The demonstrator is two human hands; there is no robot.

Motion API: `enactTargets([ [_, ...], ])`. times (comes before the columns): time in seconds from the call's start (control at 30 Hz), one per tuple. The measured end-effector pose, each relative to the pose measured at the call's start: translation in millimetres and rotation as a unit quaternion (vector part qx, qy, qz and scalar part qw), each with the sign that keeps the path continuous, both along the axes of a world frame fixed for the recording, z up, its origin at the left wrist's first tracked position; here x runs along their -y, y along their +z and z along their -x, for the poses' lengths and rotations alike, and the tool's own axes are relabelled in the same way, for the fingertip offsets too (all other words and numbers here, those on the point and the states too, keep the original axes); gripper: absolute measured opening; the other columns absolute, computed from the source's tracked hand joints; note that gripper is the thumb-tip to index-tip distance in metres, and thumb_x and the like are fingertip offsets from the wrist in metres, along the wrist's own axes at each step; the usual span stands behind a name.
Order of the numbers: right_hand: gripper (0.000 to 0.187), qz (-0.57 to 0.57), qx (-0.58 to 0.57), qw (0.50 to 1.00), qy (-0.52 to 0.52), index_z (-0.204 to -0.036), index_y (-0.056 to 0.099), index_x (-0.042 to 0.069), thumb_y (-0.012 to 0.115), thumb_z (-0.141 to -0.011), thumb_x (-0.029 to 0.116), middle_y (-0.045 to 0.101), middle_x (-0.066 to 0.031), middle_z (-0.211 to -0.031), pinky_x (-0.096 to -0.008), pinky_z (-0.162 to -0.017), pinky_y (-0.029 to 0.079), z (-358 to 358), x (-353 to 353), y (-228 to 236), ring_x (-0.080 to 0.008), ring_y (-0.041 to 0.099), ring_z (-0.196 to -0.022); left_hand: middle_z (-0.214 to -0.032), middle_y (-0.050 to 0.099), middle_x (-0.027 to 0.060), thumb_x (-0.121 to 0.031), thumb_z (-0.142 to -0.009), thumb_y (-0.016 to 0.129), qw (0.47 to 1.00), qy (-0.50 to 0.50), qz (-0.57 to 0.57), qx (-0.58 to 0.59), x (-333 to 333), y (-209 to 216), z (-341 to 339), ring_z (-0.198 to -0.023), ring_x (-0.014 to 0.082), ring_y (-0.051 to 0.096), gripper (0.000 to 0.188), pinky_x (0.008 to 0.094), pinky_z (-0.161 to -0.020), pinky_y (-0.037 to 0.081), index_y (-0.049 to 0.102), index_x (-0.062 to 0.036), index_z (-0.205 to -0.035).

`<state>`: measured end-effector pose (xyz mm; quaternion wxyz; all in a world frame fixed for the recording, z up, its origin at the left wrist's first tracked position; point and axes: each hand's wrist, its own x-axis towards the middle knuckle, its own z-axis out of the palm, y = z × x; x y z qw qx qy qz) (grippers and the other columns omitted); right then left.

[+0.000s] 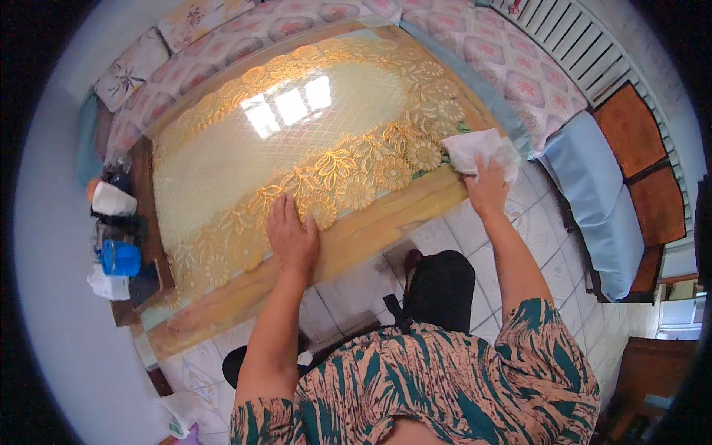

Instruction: The person wipes the surface of a glass-topped table and then wipes the top of a radiator using a cloth.

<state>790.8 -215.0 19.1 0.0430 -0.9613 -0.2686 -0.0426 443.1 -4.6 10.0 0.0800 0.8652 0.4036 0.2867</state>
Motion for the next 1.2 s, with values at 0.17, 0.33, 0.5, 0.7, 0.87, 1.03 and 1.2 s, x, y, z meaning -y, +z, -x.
enactTargets([
  [0.17, 0.066, -0.007, 0.002, 0.995, 0.101, -0.140, 0.042, 0.022, 0.064, -0.080, 0.038, 0.034, -0.0162, -0.145, -0.0570, -0.102, 0.031, 76.6, 0.0, 4.1, -0.0339, 0.029, -0.135, -0.133, 0.049, 0.0202, -0.020, -0.082, 0.061, 0.989, -0.083, 0.048, 0.111, -20.7, -21.4, 23.3, -0.125, 0.0357, 0.044, 0.053, 0.0453, -0.108, 0.031, 0.049, 0.0021, -0.128],
  [0.33, 0.069, -0.030, 0.009, 0.975, 0.219, -0.138, 0.045, 0.020, 0.069, -0.076, 0.038, 0.036, -0.0169, -0.143, -0.0583, -0.100, 0.031, 154.1, -11.7, 2.8, -0.0358, 0.031, -0.134, -0.134, 0.049, 0.0203, -0.020, -0.082, 0.062, 0.996, 0.017, 0.053, 0.067, -31.9, -28.0, 98.8, -0.126, 0.0362, 0.043, 0.052, 0.0443, -0.108, 0.032, 0.050, 0.0022, -0.127],
  [0.5, 0.070, -0.022, 0.011, 0.934, 0.357, -0.140, 0.042, 0.023, 0.068, -0.077, 0.039, 0.034, -0.0168, -0.145, -0.0547, -0.100, 0.032, 251.2, -43.7, 7.3, -0.0355, 0.029, -0.136, -0.136, 0.047, 0.0201, -0.022, -0.085, 0.060, 0.987, 0.160, 0.020, -0.014, -30.2, -35.4, 212.9, -0.127, 0.0356, 0.041, 0.050, 0.0454, -0.106, 0.032, 0.050, 0.0015, -0.128],
  [0.7, 0.071, -0.077, -0.070, 0.864, 0.492, -0.140, 0.043, 0.022, 0.070, -0.075, 0.035, 0.038, -0.0160, -0.144, -0.0552, -0.103, 0.032, 327.3, -67.2, 20.0, -0.0358, 0.032, -0.135, -0.138, 0.045, 0.0197, -0.033, -0.089, 0.056, 0.956, 0.275, 0.013, -0.099, 1.9, -18.1, 269.2, -0.131, 0.0350, 0.037, 0.054, 0.0474, -0.108, 0.028, 0.047, -0.0002, -0.131],
  [0.87, 0.067, -0.073, 0.023, 0.874, 0.480, -0.138, 0.045, 0.022, 0.068, -0.076, 0.030, 0.041, -0.0135, -0.142, -0.0476, -0.104, 0.034, 263.1, -54.7, -5.1, -0.0332, 0.036, -0.133, -0.140, 0.043, 0.0187, -0.041, -0.091, 0.052, 0.948, 0.297, 0.000, -0.118, 7.7, -25.9, 280.5, -0.133, 0.0342, 0.036, 0.059, 0.0491, -0.109, 0.025, 0.045, -0.0018, -0.134],
  [1.03, 0.066, -0.051, -0.033, 0.947, 0.315, -0.139, 0.044, 0.023, 0.065, -0.076, 0.026, 0.037, -0.0138, -0.145, -0.0544, -0.099, 0.035, 153.8, -19.7, -5.8, -0.0309, 0.033, -0.135, -0.136, 0.047, 0.0170, -0.036, -0.090, 0.054, 0.958, 0.281, -0.027, -0.053, 8.4, -30.1, 278.6, -0.126, 0.0347, 0.041, 0.051, 0.0492, -0.105, 0.029, 0.049, -0.0023, -0.129],
  [1.2, 0.066, 0.015, -0.061, 0.969, 0.240, -0.140, 0.042, 0.023, 0.066, -0.078, 0.030, 0.034, -0.0143, -0.147, -0.0567, -0.098, 0.035, 171.6, -32.9, 3.2, -0.0343, 0.030, -0.135, -0.120, 0.056, 0.0156, -0.026, -0.091, 0.054, 0.941, 0.320, -0.100, 0.055, -16.0, -33.8, 299.1, -0.110, 0.0356, 0.049, 0.034, 0.0462, -0.096, 0.038, 0.056, -0.0018, -0.114],
])
